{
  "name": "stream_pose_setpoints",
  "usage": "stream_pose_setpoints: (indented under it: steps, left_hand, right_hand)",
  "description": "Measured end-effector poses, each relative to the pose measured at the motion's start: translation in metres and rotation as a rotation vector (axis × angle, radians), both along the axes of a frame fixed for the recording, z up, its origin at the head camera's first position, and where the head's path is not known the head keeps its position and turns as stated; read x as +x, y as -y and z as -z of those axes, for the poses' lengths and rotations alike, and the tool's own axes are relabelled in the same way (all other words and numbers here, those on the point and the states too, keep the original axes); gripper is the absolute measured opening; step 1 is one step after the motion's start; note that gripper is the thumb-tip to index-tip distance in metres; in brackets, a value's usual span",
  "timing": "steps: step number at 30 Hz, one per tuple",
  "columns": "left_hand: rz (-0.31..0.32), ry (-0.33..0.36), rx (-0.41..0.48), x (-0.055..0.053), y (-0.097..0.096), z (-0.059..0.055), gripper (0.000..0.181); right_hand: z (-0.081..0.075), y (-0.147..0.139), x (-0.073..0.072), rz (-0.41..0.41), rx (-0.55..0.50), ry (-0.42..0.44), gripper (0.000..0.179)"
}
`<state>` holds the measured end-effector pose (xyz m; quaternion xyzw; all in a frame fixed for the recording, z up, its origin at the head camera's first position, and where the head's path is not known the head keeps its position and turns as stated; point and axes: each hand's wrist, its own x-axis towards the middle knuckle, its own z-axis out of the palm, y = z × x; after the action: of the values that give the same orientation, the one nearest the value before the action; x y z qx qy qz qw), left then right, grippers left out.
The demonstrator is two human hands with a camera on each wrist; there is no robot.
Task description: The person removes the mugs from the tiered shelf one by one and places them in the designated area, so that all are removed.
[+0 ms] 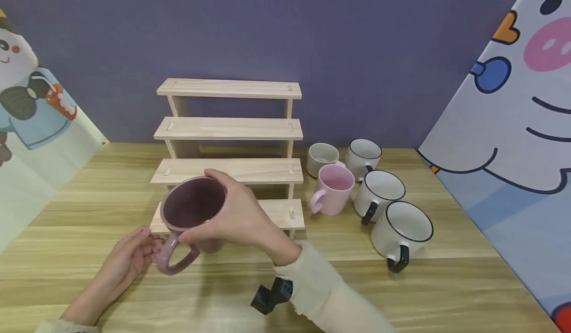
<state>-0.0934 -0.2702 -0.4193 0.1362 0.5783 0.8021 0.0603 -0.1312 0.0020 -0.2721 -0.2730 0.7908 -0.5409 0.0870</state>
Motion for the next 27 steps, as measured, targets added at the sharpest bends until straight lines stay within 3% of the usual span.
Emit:
stream_pose_setpoints:
  steps: [6, 14, 24, 27]
  left_hand:
    - [-0.015, 0.017, -0.023, 0.0, 0.001, 0.0, 0.028]
    - [-0.006, 0.032, -0.074, 0.002, 0.0, -0.005, 0.025]
    - [0.009, 0.028, -0.096, 0.0, 0.0, -0.007, 0.025]
    - [-0.012, 0.041, -0.108, 0.001, 0.0, -0.006, 0.024]
  right_hand:
    - [0.001, -0.013, 0.001, 0.0, -0.004, -0.031, 0.101]
    - [0.002, -0.037, 0.004, 0.086, -0.006, -0.003, 0.101]
    - [0.005, -0.073, 0.009, 0.13, -0.031, -0.06, 0.099]
    - [0.007, -0.081, 0.01, 0.149, -0.033, -0.066, 0.1]
